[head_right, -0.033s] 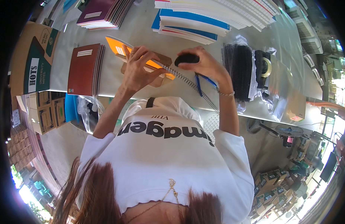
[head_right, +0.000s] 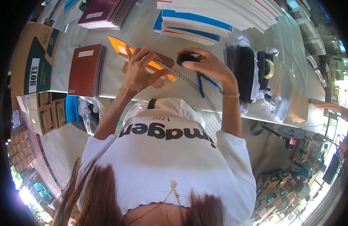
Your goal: The person places notebooks one at a time into a wooden jig, manually threads a plastic spiral binding through the pre-punched holes by rotating the coil, and trims the excess binding using blue pliers.
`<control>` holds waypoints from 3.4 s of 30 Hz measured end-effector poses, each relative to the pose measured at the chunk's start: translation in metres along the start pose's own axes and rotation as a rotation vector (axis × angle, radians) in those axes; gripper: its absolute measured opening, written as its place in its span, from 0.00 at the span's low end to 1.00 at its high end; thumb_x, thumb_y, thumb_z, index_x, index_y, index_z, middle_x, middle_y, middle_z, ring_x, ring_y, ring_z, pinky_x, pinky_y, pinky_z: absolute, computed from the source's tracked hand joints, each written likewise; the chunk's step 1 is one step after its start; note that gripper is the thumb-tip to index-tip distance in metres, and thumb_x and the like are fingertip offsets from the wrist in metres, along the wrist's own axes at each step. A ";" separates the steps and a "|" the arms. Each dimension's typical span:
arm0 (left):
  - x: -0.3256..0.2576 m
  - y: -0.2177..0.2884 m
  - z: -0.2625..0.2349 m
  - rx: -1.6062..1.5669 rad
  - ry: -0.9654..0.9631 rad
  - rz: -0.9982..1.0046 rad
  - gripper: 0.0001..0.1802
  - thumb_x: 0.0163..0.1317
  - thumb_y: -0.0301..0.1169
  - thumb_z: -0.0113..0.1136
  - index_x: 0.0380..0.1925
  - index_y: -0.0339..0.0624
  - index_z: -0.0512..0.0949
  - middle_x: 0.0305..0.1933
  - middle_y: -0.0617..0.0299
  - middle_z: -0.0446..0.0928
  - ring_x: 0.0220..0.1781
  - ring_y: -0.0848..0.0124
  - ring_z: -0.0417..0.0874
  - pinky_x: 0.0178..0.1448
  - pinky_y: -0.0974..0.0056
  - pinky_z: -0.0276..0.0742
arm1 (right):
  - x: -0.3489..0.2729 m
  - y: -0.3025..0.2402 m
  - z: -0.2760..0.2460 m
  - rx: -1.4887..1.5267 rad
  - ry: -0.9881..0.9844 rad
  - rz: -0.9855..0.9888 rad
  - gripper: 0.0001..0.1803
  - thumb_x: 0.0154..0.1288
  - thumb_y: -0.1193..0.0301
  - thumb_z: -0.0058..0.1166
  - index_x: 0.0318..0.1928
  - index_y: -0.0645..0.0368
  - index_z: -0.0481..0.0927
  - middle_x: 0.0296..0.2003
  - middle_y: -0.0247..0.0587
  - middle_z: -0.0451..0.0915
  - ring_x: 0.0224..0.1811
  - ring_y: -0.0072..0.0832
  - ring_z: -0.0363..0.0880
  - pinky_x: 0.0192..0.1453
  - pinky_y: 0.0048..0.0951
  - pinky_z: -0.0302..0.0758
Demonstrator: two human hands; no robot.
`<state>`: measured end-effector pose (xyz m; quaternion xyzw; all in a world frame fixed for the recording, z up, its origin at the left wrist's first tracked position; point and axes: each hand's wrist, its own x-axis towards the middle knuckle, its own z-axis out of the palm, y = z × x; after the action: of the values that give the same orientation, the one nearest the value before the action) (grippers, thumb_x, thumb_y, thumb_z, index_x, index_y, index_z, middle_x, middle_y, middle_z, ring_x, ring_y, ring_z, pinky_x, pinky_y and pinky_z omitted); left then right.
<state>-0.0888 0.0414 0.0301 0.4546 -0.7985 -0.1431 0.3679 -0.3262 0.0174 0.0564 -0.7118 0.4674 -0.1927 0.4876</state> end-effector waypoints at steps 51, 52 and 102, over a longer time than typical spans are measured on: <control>0.000 -0.019 -0.018 0.164 -0.024 0.033 0.25 0.39 0.49 0.76 0.32 0.51 0.76 0.48 0.67 0.71 0.63 0.64 0.68 0.74 0.35 0.30 | 0.028 0.135 0.030 -0.680 -0.116 0.010 0.35 0.49 0.58 0.68 0.59 0.51 0.73 0.59 0.56 0.67 0.66 0.49 0.59 0.68 0.48 0.60; -0.002 -0.021 -0.019 0.151 -0.020 0.047 0.25 0.38 0.49 0.77 0.32 0.51 0.76 0.48 0.68 0.71 0.62 0.65 0.68 0.74 0.34 0.30 | 0.023 0.138 0.034 -0.689 -0.087 -0.001 0.37 0.47 0.59 0.69 0.59 0.50 0.72 0.60 0.55 0.66 0.66 0.49 0.58 0.67 0.48 0.61; 0.012 -0.023 -0.012 0.094 -0.028 0.022 0.28 0.38 0.54 0.75 0.35 0.51 0.78 0.37 0.67 0.78 0.55 0.62 0.75 0.77 0.39 0.28 | 0.048 0.007 0.005 0.444 -0.019 0.072 0.08 0.67 0.72 0.52 0.44 0.58 0.81 0.40 0.36 0.81 0.39 0.22 0.79 0.37 0.17 0.76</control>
<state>-0.0697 0.0196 0.0307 0.4602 -0.8145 -0.1078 0.3365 -0.3021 -0.0212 0.0391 -0.5715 0.4338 -0.2666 0.6435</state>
